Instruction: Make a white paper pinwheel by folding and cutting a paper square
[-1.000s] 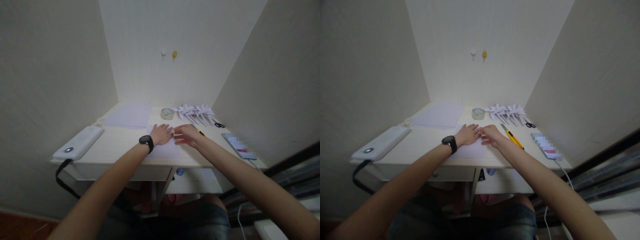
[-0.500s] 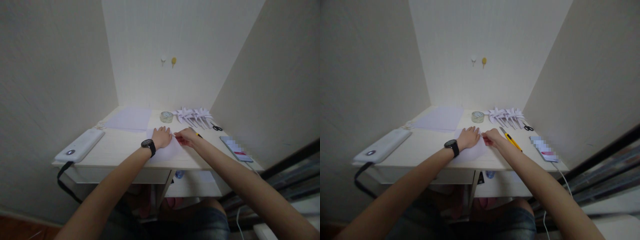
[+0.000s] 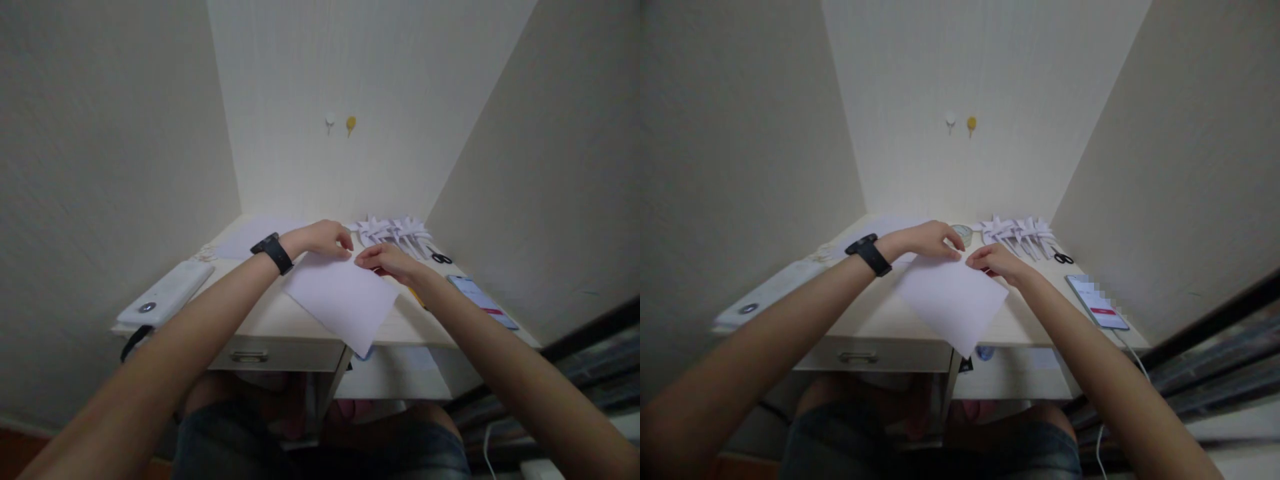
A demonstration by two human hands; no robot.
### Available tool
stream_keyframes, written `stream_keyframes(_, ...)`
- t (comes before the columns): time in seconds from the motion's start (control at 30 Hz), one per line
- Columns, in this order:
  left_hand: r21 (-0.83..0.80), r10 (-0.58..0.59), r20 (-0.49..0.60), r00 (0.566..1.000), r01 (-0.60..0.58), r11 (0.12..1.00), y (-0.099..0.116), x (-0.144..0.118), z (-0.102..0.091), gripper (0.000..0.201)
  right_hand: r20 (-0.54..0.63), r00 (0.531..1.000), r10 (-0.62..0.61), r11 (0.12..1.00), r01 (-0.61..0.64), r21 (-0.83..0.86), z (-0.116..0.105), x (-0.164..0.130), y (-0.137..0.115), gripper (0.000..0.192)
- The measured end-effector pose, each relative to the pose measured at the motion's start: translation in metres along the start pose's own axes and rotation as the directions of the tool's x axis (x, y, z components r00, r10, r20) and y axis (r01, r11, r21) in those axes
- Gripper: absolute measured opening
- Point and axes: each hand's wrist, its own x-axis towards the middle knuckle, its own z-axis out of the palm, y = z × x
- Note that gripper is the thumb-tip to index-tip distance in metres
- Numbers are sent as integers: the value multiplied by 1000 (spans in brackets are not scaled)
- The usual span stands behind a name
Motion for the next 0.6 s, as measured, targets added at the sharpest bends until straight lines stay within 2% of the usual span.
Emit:
stream_keyframes(0.1, -113, 8, 115, 993, 5, 994, -3, 2, -10, 26, 50, 998, -42, 995, 46, -91, -9, -2, -13, 16)
stream_keyframes(0.2, -266, 25, 192, 981, 28, 964, -7, 0, -8, 26, 80, 995, -55, 987, 67, -145, -10, -7, -22, 15)
stream_keyframes(0.4, -415, -4, 193, 981, 85, 906, -13, -12, 8, 23, 133, 988, -83, 960, 115, -255, -8, -18, -24, 15)
stream_keyframes(0.6, -387, -56, 204, 977, 134, 912, -26, -25, 16, 24, 200, 980, -12, 947, 75, -312, -21, -29, -11, 17)
